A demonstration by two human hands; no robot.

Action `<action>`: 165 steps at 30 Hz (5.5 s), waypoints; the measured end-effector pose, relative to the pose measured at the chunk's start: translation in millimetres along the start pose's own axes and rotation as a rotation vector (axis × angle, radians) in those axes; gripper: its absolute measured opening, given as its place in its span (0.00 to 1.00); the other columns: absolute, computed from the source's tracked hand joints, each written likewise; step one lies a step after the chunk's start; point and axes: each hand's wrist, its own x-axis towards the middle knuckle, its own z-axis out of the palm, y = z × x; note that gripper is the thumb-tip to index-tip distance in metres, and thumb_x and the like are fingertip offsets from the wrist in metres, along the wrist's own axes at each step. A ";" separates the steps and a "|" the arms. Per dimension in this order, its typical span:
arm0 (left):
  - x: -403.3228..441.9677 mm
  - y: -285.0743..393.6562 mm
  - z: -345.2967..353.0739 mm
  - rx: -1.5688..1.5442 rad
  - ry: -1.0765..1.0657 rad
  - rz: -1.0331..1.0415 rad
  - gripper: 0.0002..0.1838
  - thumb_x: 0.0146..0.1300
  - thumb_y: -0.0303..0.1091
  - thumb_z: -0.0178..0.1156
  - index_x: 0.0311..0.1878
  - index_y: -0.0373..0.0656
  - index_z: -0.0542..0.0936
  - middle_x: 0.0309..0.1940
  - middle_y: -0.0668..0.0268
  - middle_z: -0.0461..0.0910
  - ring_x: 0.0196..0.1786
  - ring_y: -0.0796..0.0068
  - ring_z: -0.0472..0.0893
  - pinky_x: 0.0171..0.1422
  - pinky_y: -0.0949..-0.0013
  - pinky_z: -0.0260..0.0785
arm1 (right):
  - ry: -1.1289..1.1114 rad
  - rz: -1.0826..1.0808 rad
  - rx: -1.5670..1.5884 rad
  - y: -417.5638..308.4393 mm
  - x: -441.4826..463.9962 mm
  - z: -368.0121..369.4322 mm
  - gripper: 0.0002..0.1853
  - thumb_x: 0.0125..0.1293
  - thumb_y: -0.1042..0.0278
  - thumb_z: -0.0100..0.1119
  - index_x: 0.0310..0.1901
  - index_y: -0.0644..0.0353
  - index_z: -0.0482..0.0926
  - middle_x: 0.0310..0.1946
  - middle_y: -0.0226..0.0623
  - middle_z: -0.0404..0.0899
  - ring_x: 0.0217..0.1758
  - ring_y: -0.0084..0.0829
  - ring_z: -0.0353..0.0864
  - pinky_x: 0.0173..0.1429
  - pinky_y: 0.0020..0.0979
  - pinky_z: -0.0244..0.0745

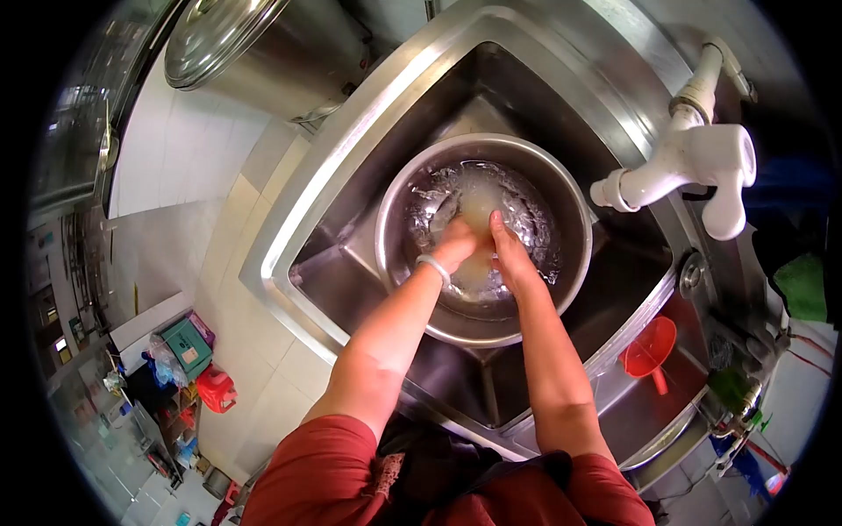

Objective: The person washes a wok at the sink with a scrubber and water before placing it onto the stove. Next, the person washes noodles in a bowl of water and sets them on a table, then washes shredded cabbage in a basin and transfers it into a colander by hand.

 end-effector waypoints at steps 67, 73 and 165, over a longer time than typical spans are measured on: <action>-236.5 105.5 -115.6 0.011 0.430 0.412 0.15 0.55 0.18 0.54 0.47 0.37 0.75 0.37 0.65 0.80 0.38 0.77 0.78 0.44 0.72 0.71 | 0.715 -0.559 -0.093 11.9 -193.8 -87.4 0.09 0.59 0.76 0.61 0.41 0.67 0.76 0.32 0.34 0.79 0.34 0.23 0.74 0.42 0.26 0.70; -310.8 101.2 -83.6 -0.199 0.329 0.355 0.11 0.58 0.16 0.53 0.43 0.38 0.73 0.37 0.67 0.78 0.38 0.81 0.76 0.44 0.75 0.69 | 0.753 -0.657 -0.233 43.9 -262.6 -105.6 0.14 0.56 0.74 0.62 0.44 0.68 0.76 0.36 0.43 0.82 0.37 0.30 0.80 0.46 0.31 0.72; -522.4 25.8 154.3 -0.007 0.122 0.784 0.13 0.55 0.17 0.60 0.37 0.43 0.67 0.31 0.76 0.68 0.33 0.89 0.66 0.39 0.83 0.60 | 0.583 -0.614 -0.208 204.6 -332.5 -41.5 0.46 0.52 0.45 0.66 0.70 0.52 0.57 0.64 0.46 0.58 0.64 0.53 0.61 0.67 0.45 0.58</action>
